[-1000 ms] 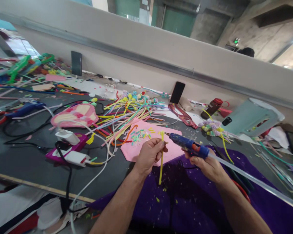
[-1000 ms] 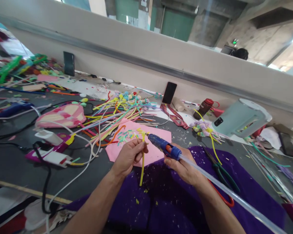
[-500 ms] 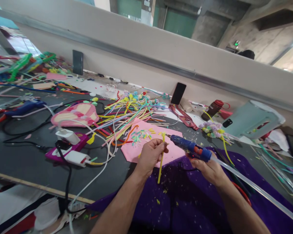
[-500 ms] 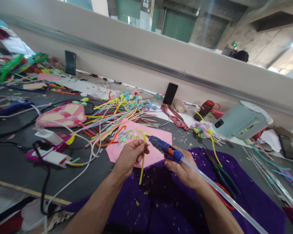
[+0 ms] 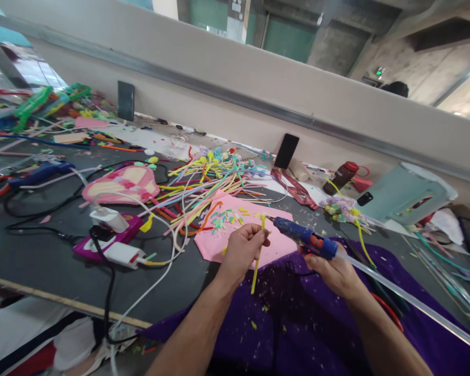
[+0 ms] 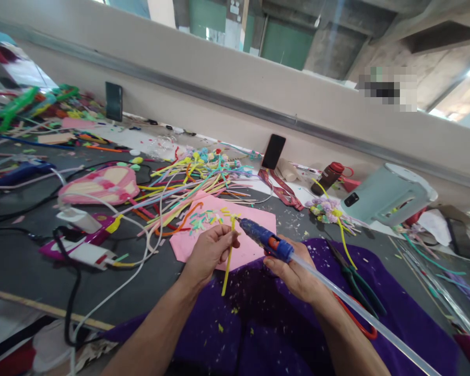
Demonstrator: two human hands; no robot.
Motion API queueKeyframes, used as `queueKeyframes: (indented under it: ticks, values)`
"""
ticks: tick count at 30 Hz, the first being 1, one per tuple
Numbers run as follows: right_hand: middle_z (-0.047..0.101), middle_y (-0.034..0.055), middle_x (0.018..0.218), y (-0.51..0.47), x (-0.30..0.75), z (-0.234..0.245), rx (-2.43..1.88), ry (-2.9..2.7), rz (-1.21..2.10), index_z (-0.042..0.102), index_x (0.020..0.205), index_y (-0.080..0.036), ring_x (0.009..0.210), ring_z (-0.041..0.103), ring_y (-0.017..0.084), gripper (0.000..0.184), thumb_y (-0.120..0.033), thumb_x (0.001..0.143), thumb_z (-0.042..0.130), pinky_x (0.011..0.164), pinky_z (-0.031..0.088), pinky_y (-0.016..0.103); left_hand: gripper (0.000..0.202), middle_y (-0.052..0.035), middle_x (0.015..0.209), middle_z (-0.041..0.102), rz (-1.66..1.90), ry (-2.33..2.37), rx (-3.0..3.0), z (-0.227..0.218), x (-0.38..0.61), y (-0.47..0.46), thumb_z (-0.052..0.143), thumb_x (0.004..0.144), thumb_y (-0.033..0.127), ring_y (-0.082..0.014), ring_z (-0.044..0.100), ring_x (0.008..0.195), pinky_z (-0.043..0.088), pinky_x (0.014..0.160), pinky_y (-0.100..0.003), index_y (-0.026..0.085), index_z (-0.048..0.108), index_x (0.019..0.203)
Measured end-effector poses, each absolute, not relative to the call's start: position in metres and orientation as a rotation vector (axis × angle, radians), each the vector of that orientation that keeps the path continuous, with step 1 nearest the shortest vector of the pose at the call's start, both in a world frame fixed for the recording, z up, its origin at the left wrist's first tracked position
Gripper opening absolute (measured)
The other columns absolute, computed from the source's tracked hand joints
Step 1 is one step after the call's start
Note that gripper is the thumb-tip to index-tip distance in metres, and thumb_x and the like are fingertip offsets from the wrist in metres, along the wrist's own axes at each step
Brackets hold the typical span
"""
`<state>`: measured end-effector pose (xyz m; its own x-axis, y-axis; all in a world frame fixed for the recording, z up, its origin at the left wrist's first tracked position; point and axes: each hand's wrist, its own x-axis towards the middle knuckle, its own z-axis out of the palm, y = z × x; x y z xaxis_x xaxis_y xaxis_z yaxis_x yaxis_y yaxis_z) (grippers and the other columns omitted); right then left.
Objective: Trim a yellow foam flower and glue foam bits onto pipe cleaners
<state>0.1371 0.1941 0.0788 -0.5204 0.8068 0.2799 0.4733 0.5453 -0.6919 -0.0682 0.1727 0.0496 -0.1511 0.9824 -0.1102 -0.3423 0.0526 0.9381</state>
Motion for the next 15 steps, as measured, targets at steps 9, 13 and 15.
queueKeyframes:
  ticks: [9, 13, 15]
  values:
    - [0.059, 0.0022, 0.066, 0.1933, 0.1368, 0.0808, -1.072, -2.251, 0.686, 0.062, 0.077, -0.018, 0.058, 0.052, 0.017, 0.020, -0.037, 0.082, 0.055, 0.054, 0.041, 0.028, 0.019, -0.0006, 0.059, 0.062, 1.415, 1.103, 0.812, 0.0504, -0.0699, 0.1728, 0.063, 0.072, 0.031, -0.0026, 0.035, 0.036, 0.020, 0.037, -0.018, 0.014, 0.057, 0.067]
    - [0.059, 0.0022, 0.065, 0.1931, 0.1380, 0.0808, -1.013, -2.212, 0.696, 0.062, 0.076, -0.018, 0.056, 0.053, 0.016, 0.022, -0.036, 0.083, 0.053, 0.054, 0.042, 0.028, 0.019, -0.0007, 0.060, 0.062, 1.406, 1.134, 0.830, 0.0503, -0.0694, 0.1730, 0.062, 0.072, 0.031, -0.0027, 0.035, 0.036, 0.020, 0.037, -0.018, 0.014, 0.057, 0.068]
    - [0.058, 0.0014, 0.063, 0.1933, 0.1376, 0.0808, -0.994, -2.198, 0.683, 0.062, 0.075, -0.018, 0.054, 0.052, 0.015, 0.023, -0.036, 0.084, 0.052, 0.054, 0.041, 0.027, 0.020, -0.0007, 0.060, 0.061, 1.399, 1.154, 0.846, 0.0498, -0.0688, 0.1731, 0.062, 0.073, 0.032, -0.0025, 0.034, 0.036, 0.020, 0.037, -0.018, 0.014, 0.057, 0.068]
